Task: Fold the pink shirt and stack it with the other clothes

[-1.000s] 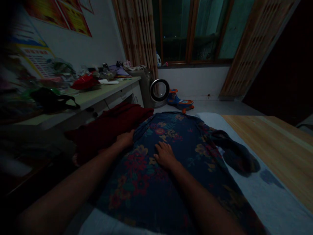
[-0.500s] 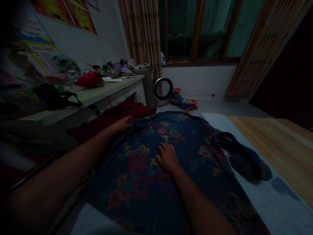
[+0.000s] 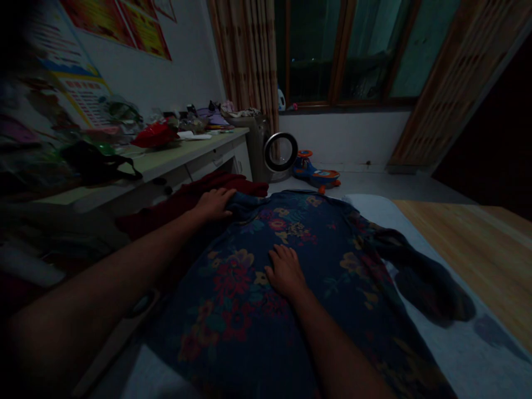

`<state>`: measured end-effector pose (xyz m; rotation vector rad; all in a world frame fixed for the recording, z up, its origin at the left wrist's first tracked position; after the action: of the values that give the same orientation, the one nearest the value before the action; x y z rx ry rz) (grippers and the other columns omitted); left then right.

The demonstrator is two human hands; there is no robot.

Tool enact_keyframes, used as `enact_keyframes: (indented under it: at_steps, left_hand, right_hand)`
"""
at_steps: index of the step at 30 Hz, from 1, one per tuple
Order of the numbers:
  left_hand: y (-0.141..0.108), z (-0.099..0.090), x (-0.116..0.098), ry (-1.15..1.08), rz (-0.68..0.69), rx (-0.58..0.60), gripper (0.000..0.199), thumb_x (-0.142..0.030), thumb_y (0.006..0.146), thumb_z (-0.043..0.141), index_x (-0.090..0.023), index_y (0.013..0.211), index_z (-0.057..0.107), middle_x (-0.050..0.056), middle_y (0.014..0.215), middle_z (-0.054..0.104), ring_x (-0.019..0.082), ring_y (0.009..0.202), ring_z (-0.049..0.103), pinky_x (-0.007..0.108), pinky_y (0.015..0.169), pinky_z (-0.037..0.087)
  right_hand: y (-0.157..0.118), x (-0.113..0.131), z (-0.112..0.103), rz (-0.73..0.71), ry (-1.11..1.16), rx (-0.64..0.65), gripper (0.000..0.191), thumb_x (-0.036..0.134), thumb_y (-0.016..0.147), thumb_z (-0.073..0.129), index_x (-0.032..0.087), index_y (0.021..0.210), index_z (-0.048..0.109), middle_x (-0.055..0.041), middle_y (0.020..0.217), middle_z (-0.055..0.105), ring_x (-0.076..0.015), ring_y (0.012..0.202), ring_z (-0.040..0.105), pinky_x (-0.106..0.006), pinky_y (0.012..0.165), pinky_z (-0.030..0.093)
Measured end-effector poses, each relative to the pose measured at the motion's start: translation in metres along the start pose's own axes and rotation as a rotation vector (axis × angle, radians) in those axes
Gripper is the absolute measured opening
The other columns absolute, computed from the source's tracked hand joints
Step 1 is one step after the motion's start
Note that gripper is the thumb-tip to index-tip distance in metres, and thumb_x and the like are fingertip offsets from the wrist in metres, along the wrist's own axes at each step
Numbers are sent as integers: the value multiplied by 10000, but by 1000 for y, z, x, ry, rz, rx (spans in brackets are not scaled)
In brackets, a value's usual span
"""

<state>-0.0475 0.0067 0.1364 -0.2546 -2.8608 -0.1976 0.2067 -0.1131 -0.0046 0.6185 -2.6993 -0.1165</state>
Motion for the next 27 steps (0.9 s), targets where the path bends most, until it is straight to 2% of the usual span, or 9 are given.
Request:
enact_keyframes:
  at_steps: [3,5,8,10,16,20,22,24,27]
  left_hand:
    - [-18,9,7,55,-85,61,880,-540,703,716,-269,1456,350,146,1441,431,376,1263,428,472,977,417]
    - [-28,10,11,97,-106,62,737,-481,721,714,-245,1373,463,153,1386,487,368,1246,458,458,960,433]
    - [-33,6,14,36,-175,115,407,-361,849,561,-222,1231,579,145,1227,611,315,1092,600,412,879,487]
    - [-30,0,16,-41,-231,129,334,-322,875,498,-232,1177,608,126,1147,660,301,1011,646,399,836,510]
    - [-5,-11,24,-180,-382,-135,408,-280,887,479,-240,1292,521,116,1220,627,284,1082,622,377,880,507]
    - [-2,4,12,-138,-401,-113,550,-238,881,511,-172,1416,404,219,1422,450,366,1222,516,487,956,449]
    - [-6,12,-5,-77,-345,-194,497,-215,906,472,-164,1399,428,209,1530,316,390,1334,383,535,1019,377]
    - [-9,22,-27,-48,-155,-283,429,-193,943,394,-198,1365,466,141,1572,270,342,1383,315,505,1065,334]
    - [-12,43,-63,-105,322,-168,367,-192,957,358,-222,1270,547,112,1386,520,257,1245,486,405,1021,396]
  right_hand:
    - [0,-1,1,2,3,-2,482,377,916,502,174,1352,532,-130,1468,457,-263,1372,359,-459,1148,197]
    - [0,-1,1,0,6,-4,483,373,913,506,171,1352,531,-131,1464,461,-261,1371,360,-459,1146,199]
    - [0,0,1,-1,10,-7,484,368,912,508,167,1351,533,-133,1460,465,-255,1368,363,-454,1147,198]
    - [0,0,1,4,10,-5,485,366,910,507,163,1349,534,-133,1462,464,-257,1366,367,-454,1148,198]
    - [0,0,1,8,9,-4,492,370,912,499,164,1358,527,-124,1470,455,-268,1369,365,-458,1153,197]
    - [0,0,1,10,6,-3,484,371,909,505,171,1349,536,-121,1465,462,-263,1364,370,-456,1150,204]
    - [0,0,1,7,4,-1,479,372,913,500,173,1348,537,-124,1464,463,-260,1363,370,-454,1149,204]
    - [1,0,2,6,2,-1,481,376,914,497,174,1349,536,-124,1462,466,-258,1365,366,-454,1150,202]
    - [1,0,3,7,-4,-12,486,381,910,503,172,1348,536,-122,1463,464,-258,1368,359,-452,1152,198]
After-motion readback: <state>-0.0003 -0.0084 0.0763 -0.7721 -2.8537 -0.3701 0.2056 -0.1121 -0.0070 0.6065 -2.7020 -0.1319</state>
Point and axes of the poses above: each hand's wrist, its own y-axis towards the middle knuckle, its own z-axis out of the palm, x = y × z, the point moved 1 cm from there along y, towards the middle knuckle
